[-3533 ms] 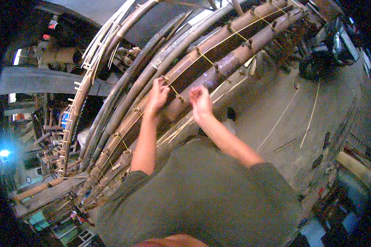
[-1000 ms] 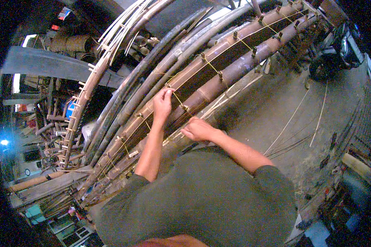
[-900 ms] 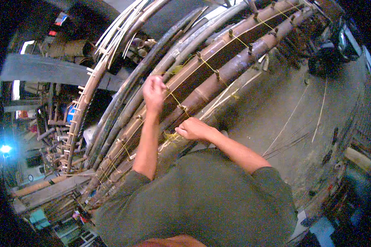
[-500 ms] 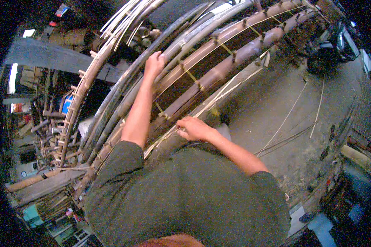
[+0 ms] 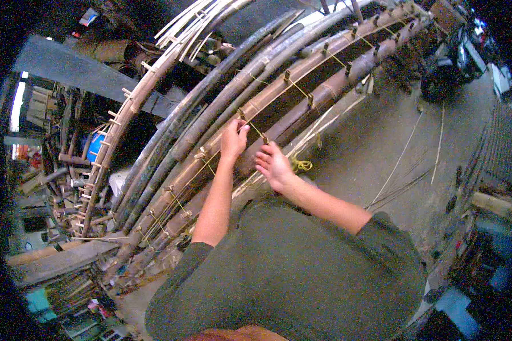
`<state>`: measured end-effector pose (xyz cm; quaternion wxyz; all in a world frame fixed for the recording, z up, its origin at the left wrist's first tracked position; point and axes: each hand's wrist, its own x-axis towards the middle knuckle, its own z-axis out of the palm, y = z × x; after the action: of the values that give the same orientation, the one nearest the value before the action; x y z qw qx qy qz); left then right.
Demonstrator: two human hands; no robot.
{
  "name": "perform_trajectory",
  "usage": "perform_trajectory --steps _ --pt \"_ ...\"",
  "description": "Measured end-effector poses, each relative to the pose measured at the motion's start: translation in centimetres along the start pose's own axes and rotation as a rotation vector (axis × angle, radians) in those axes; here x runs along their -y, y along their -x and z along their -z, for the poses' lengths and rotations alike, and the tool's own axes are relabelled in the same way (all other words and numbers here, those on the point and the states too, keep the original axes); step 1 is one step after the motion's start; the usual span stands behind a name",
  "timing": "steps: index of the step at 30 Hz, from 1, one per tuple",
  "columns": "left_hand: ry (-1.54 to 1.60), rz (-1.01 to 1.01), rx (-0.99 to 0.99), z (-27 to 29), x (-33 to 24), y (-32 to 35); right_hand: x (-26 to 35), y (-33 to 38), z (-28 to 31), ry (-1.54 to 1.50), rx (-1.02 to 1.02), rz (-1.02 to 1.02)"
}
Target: The person ties thin bamboo strips to a curved bamboo frame using yellow string. They wrap the string around the poles and tie knots repeatedly to secure the strips in place.
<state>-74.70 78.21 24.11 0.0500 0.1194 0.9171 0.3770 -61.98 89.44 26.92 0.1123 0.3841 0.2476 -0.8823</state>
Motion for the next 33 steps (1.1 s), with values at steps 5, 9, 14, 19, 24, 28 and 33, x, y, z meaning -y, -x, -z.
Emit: perform_trajectory --steps 5,9,14,19,24,28,33 --pt "-0.140 0.036 0.017 -0.8 -1.9 0.3 3.1 -5.1 -0.8 0.025 0.149 0.835" --pt "-0.180 -0.190 -0.262 -1.7 1.0 1.2 4.4 -0.5 -11.8 1.641 0.780 0.844" --pt "-0.167 0.076 -0.086 -1.1 -3.0 0.6 11.3 -10.1 -11.2 2.241 0.122 0.913" --pt "-0.203 0.131 -0.138 -1.0 -2.5 1.0 14.2 -0.7 -10.9 1.109 0.875 0.524" --pt "-0.265 0.000 -0.307 -2.5 -2.6 0.6 5.4 -2.3 6.4 1.769 0.902 1.069" --pt "0.224 -0.147 -0.288 -0.2 -5.8 -0.9 5.9 -1.1 4.3 1.499 0.793 0.521" --pt "-0.021 -0.248 -0.526 2.8 -7.7 -9.6 10.4 -4.0 14.3 0.295 0.525 0.127"
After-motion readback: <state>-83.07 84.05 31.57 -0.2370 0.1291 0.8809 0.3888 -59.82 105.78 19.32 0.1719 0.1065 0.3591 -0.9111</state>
